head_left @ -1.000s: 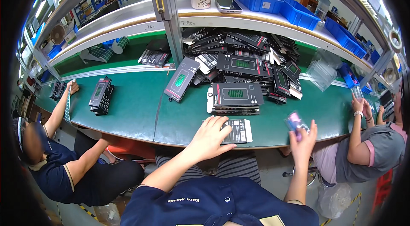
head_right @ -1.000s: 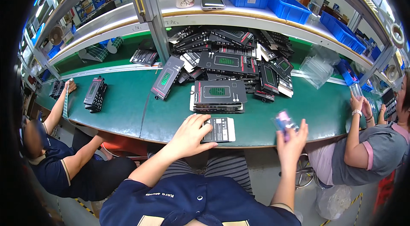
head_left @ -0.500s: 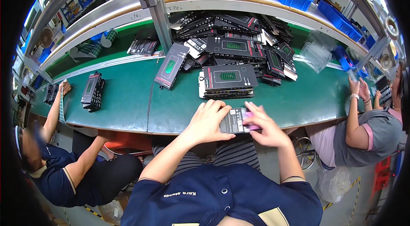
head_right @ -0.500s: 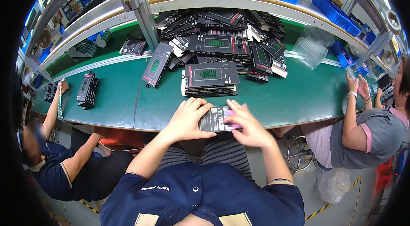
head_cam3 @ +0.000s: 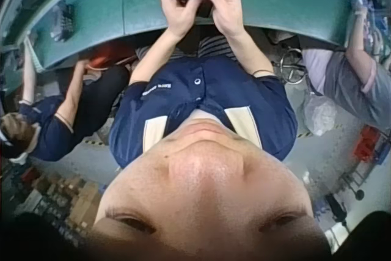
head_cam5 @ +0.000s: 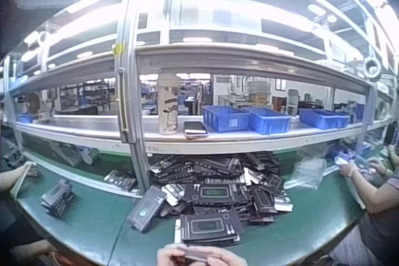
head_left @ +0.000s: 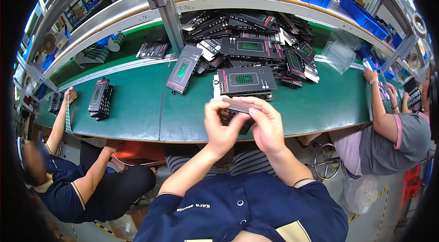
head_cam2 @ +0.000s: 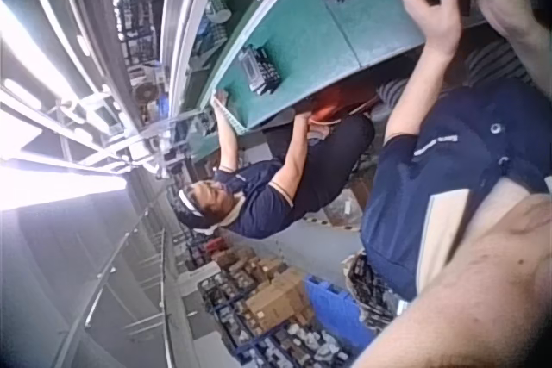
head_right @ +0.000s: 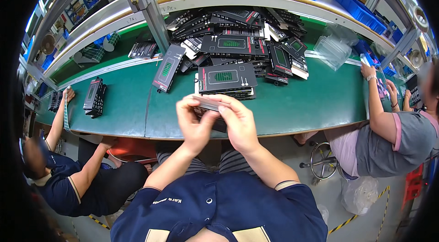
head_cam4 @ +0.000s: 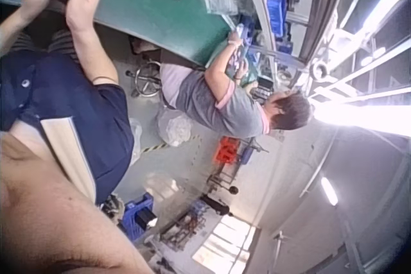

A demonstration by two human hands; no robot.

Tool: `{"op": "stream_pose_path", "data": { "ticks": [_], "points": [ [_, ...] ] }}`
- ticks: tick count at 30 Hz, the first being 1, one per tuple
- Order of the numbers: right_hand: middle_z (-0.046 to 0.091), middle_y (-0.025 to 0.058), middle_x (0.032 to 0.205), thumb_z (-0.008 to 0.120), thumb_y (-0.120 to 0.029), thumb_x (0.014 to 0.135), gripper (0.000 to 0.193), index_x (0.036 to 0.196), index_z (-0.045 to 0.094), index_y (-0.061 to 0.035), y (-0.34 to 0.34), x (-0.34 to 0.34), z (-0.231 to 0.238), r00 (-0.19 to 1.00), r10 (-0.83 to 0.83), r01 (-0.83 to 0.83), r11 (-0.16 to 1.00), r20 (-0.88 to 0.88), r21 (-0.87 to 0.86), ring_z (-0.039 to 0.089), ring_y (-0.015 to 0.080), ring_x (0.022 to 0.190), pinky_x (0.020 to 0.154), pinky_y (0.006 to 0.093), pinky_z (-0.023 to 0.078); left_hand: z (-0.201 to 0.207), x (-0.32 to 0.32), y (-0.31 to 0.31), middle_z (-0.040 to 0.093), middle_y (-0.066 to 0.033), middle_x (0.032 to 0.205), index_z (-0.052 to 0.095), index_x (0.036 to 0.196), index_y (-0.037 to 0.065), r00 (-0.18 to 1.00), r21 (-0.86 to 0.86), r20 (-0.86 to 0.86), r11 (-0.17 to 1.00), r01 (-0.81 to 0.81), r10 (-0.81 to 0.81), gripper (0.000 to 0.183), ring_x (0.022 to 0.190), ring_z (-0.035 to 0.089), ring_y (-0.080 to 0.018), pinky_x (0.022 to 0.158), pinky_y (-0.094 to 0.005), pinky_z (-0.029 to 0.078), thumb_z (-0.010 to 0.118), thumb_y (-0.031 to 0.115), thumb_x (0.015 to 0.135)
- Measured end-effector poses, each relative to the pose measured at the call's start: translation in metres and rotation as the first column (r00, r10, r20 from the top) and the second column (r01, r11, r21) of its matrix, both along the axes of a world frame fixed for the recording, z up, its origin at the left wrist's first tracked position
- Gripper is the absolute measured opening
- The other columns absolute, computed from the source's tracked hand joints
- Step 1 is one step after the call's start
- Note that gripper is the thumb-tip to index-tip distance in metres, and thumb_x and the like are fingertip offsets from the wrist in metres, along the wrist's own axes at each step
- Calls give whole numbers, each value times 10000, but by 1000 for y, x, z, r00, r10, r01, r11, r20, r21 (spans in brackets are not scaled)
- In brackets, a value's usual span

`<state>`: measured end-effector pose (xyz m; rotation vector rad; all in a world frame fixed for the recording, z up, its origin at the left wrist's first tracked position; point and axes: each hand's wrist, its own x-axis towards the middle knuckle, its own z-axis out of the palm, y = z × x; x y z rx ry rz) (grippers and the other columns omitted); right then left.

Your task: The person sits at a green assembly table and repeatedly picks up small black electronic devices. They wipe the surface of each device with a pink cloth and then place it into a clear plastic sleeve. The person stacks the packaged items on the table.

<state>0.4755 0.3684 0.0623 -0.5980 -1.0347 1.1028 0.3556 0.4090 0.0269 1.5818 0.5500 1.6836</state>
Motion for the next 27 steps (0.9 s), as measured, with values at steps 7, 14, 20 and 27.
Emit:
{"op": "stream_pose_path", "data": {
  "ticks": [7, 14, 20, 27],
  "points": [
    [666, 173, 1199, 617, 4, 962, 123, 1079, 651, 17, 10, -7, -19, 907, -343, 256, 910, 243, 327, 639, 245, 1133, 964, 336, 505, 28, -10, 3, 625, -129, 1126, 471, 1001, 57, 937, -179, 288, 950, 257, -199, 102, 980, 607, -149, 883, -281, 477, 557, 3, 1004],
    [652, 187, 1167, 556, 6, 998, 119, 1076, 476, -37, 14, -16, -22, 974, -225, 207, 930, 28, 304, 632, 214, 1099, 986, 330, 476, 24, -8, 0, 620, -100, 1031, 500, 1075, 26, 951, -110, 280, 979, 171, -135, 144, 945, 601, -135, 851, -273, 490, 601, -10, 979],
    [645, 201, 1156, 658, 70, 913, 336, 1163, 484, -72, 24, -5, -54, 881, -386, 188, 815, 272, 548, 672, 237, 984, 821, 331, 552, 0, -21, 10, 613, -137, 1017, 560, 978, 40, 989, 178, 34, 973, -147, 143, 200, 893, 601, -203, 775, -296, 496, 731, 6, 881],
    [686, 193, 1131, 717, 107, 734, 337, 902, 492, -79, -12, -23, -41, 697, -578, 75, 648, 425, 758, 688, 369, 1000, 807, 457, 550, 4, -53, -17, 507, -136, 1365, 488, 1369, 75, 973, -538, 227, 838, 93, 39, 361, 1204, 554, -227, 995, -353, 486, 471, 256, 1057]
  ]
}}
